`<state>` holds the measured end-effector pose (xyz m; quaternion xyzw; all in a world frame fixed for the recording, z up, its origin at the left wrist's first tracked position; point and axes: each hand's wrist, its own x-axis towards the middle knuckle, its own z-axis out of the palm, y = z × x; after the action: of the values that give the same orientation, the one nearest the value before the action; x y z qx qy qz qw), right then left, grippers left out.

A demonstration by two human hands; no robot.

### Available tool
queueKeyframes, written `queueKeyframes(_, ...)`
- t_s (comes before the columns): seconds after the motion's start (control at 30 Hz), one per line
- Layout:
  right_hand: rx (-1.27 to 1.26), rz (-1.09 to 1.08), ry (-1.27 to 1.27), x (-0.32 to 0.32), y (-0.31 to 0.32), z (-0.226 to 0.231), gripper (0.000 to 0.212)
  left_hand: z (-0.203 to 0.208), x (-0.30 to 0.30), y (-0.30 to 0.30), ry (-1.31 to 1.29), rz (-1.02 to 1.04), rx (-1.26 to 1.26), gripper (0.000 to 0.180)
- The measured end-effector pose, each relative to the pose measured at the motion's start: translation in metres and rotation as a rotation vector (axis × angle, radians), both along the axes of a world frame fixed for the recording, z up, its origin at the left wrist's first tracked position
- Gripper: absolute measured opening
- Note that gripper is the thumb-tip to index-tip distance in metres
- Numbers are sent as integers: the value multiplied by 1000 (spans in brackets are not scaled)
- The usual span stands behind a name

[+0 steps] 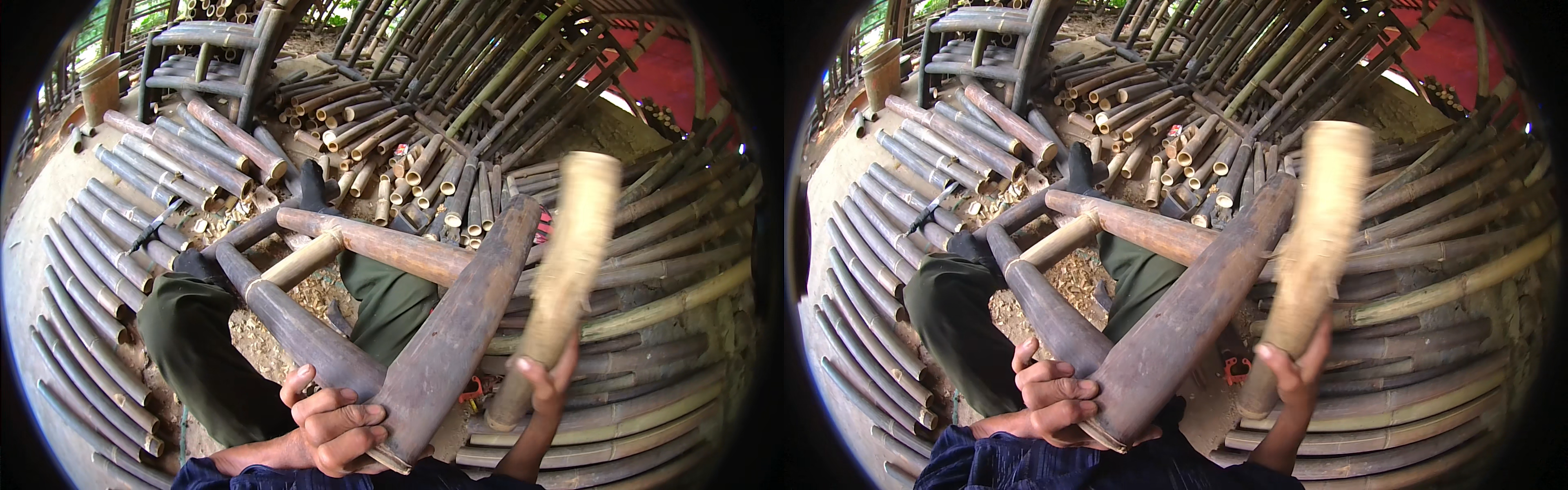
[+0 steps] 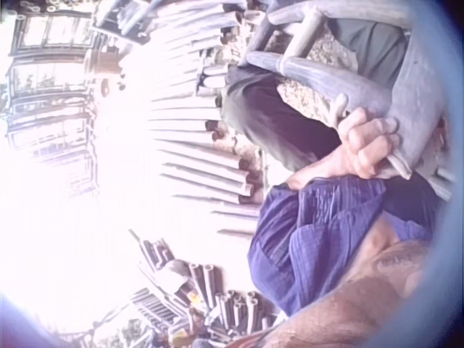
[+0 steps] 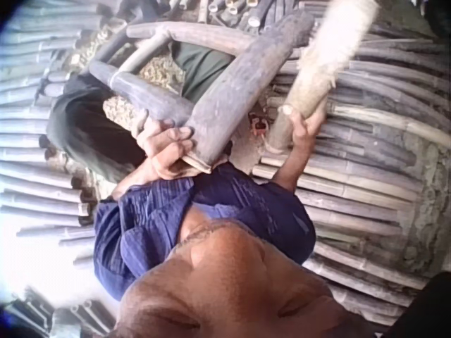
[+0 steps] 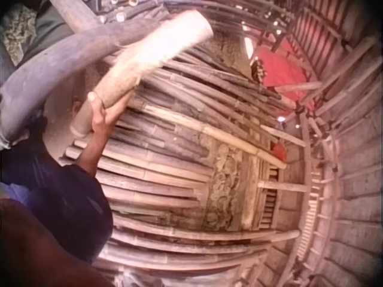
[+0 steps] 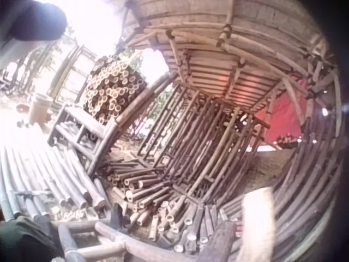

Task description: The person assembles a bamboo stool by fitting pre-cut bamboo poles into a frame. They use a wooden mallet to tap pieces into place and a chisel to adjust joints. The person also cuts and shapes bamboo segments using a knife and chisel.

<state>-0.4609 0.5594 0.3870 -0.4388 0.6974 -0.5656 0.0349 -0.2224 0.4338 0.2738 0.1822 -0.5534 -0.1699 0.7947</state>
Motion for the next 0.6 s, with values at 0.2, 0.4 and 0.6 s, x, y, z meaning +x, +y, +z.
queueKeyframes(0.2, 113, -137, 312, 0, -10, -28, 97, 0, -12, -3, 69, -17, -86, 26)
queueKeyframes(0.4, 6, 48, -148, 15, -28, -40, 104, 2, 47, -26, -557, -295, 87, 83)
queueKeyframes(0.6, -216, 74, -45, 53, 65, -43, 91, -12, 42, -85, -789, -304, 186, 75)
